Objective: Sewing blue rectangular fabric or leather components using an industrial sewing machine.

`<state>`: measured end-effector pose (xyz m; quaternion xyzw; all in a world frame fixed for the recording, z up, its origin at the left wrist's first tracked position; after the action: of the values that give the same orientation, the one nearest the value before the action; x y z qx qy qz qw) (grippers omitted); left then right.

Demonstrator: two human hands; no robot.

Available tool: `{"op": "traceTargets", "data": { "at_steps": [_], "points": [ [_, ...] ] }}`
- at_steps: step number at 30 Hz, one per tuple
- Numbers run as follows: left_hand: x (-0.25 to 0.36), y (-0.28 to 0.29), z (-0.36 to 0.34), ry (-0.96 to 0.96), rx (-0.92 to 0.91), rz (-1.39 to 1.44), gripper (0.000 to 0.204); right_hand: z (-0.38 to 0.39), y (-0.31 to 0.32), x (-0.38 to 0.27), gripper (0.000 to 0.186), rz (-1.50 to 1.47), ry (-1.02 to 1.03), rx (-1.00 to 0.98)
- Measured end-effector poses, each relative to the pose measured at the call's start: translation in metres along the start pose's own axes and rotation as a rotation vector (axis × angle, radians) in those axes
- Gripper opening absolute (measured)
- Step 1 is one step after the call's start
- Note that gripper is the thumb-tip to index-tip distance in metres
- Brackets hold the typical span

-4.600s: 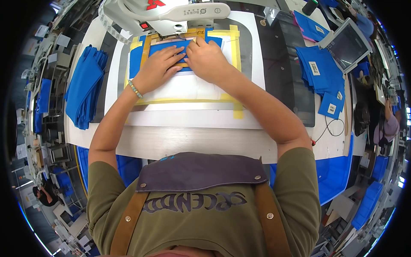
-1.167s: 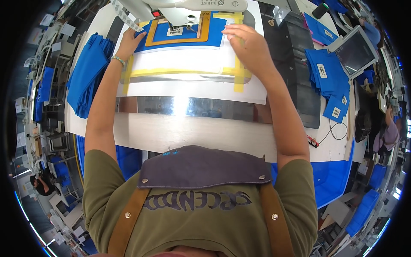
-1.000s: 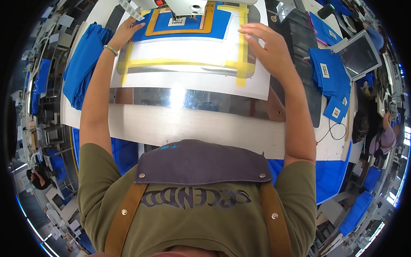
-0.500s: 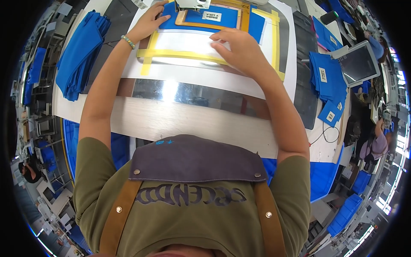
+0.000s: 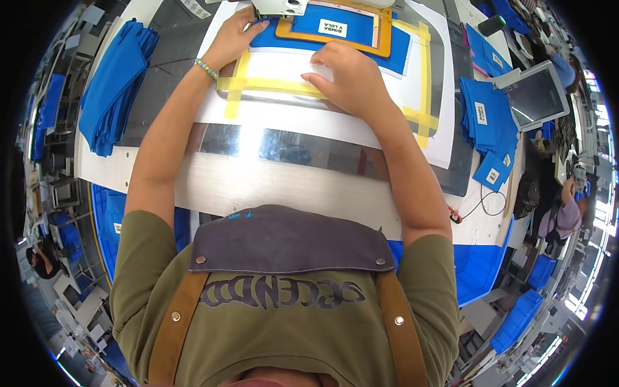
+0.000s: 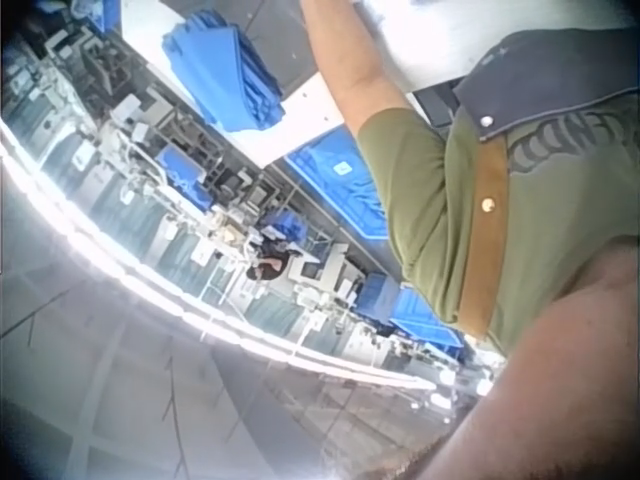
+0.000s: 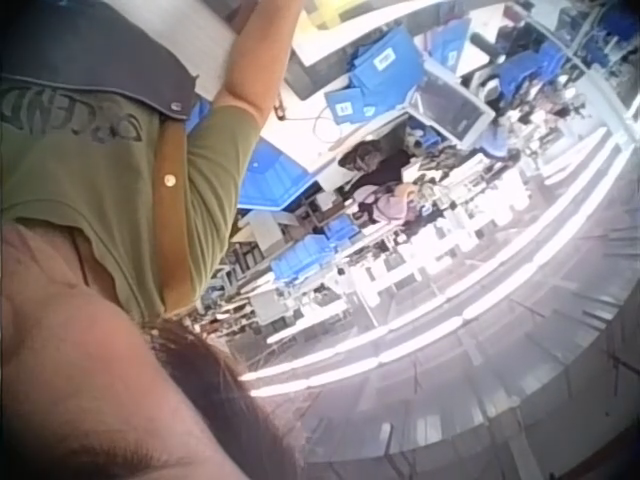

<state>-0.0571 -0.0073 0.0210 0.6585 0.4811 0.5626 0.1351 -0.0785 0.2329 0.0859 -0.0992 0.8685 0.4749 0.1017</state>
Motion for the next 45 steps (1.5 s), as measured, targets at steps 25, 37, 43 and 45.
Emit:
{"op": "traceTargets", "data": {
  "at_steps": [25,37,43,45],
  "points": [
    [-0.219,0.46,0.558,1.242,0.54,-0.192,0.014,0.02,-0.033,0.044,0.017,-0.925,-0.447,0.017],
    [-0.254,0.452,0.59,1.308,0.712,-1.276,0.022,0.037,0.0,0.076,0.015,-0.632,-0.545,-0.185],
    [-0.175,0.434,0.377,0.558,0.993,-0.453,0.019,-0.009,0.061,0.101,0.024,-0.484,-0.254,-0.095],
    [-0.151,0.381,0.284,0.523,0.732,0.051,0.022,-0.026,0.062,0.107,0.026,-0.675,-0.2,0.011]
  ]
}}
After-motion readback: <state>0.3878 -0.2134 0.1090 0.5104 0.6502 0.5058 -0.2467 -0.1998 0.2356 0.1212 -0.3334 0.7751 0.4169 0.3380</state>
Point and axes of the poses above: each hand's wrist, its own z-axis away from the middle knuckle, its own y-axis out of the back of the hand, x = y × z, the point moved 10 cm from there along -z, towards the middle knuckle, and after that the axes turned 14 degrees about y, right-handed, at the moved point
